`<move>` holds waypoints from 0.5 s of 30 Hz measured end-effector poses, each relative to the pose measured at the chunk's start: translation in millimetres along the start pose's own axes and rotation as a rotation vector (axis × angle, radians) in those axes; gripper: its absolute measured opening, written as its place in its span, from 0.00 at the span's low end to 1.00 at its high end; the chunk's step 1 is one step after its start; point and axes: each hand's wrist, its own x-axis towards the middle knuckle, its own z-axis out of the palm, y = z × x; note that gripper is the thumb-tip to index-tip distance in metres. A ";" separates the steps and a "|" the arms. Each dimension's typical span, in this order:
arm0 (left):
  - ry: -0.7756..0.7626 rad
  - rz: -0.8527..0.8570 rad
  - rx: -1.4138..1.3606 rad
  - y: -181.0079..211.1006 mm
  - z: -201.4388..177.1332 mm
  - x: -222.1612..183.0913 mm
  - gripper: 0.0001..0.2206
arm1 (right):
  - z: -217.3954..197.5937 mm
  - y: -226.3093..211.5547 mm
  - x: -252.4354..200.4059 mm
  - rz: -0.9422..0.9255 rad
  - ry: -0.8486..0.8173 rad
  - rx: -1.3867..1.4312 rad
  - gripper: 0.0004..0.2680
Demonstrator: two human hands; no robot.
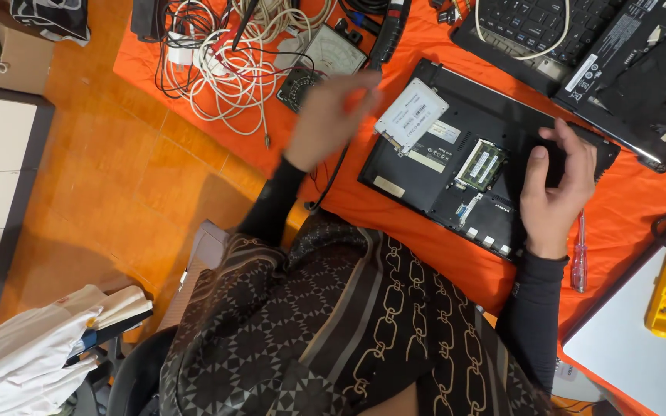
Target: The recorder is diagnosing and repairing a laptop, using a hairdryer to heat components and a multimeter to test circuitry.
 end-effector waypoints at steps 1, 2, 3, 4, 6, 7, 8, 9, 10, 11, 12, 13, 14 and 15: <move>0.071 -0.014 0.093 -6.8 -13.2 3.9 0.09 | -0.5 -0.6 0.4 -0.014 -0.004 -0.019 0.10; 0.065 -0.012 0.093 -27.1 -32.3 10.1 0.09 | 0.1 -1.1 2.0 -0.009 0.000 -0.019 0.10; 0.211 0.059 0.247 -47.4 -50.6 16.7 0.07 | 0.5 -0.8 3.6 -0.031 -0.006 -0.027 0.11; 0.346 0.133 0.393 -67.8 -65.6 23.4 0.06 | -1.7 -1.3 1.0 -0.043 -0.009 -0.043 0.11; 0.307 0.115 0.496 -110.6 -107.4 26.4 0.06 | -2.8 -5.5 1.8 -0.039 -0.010 -0.062 0.10; 0.284 0.097 0.609 -133.4 -124.0 30.8 0.07 | -5.7 -7.0 1.5 -0.050 -0.019 -0.074 0.10; 0.272 0.110 0.592 -131.2 -126.4 31.6 0.07 | -6.4 -5.0 3.2 -0.037 -0.006 -0.090 0.10; 0.237 0.127 0.586 -129.2 -129.4 32.6 0.10 | -7.1 -3.2 5.0 -0.060 -0.008 -0.086 0.09; 0.198 0.139 0.587 -126.8 -136.1 30.5 0.13 | -5.5 -2.2 5.6 -0.079 -0.015 -0.075 0.09; 0.183 0.147 0.577 -135.9 -141.3 28.8 0.13 | -4.8 -2.1 7.6 -0.064 -0.006 -0.084 0.09; 0.129 0.078 0.552 -145.8 -144.3 27.6 0.14 | -5.3 -2.1 6.9 -0.074 -0.011 -0.076 0.09; 0.072 0.009 0.528 -156.3 -147.0 26.8 0.15 | -5.5 -1.6 6.4 -0.083 -0.016 -0.069 0.09; 0.052 0.015 0.514 -159.3 -144.6 26.1 0.15 | -6.9 -0.5 6.2 -0.063 -0.009 -0.082 0.09; 0.040 -0.035 0.466 -162.6 -142.5 25.6 0.12 | -8.1 0.7 6.1 -0.074 -0.011 -0.073 0.09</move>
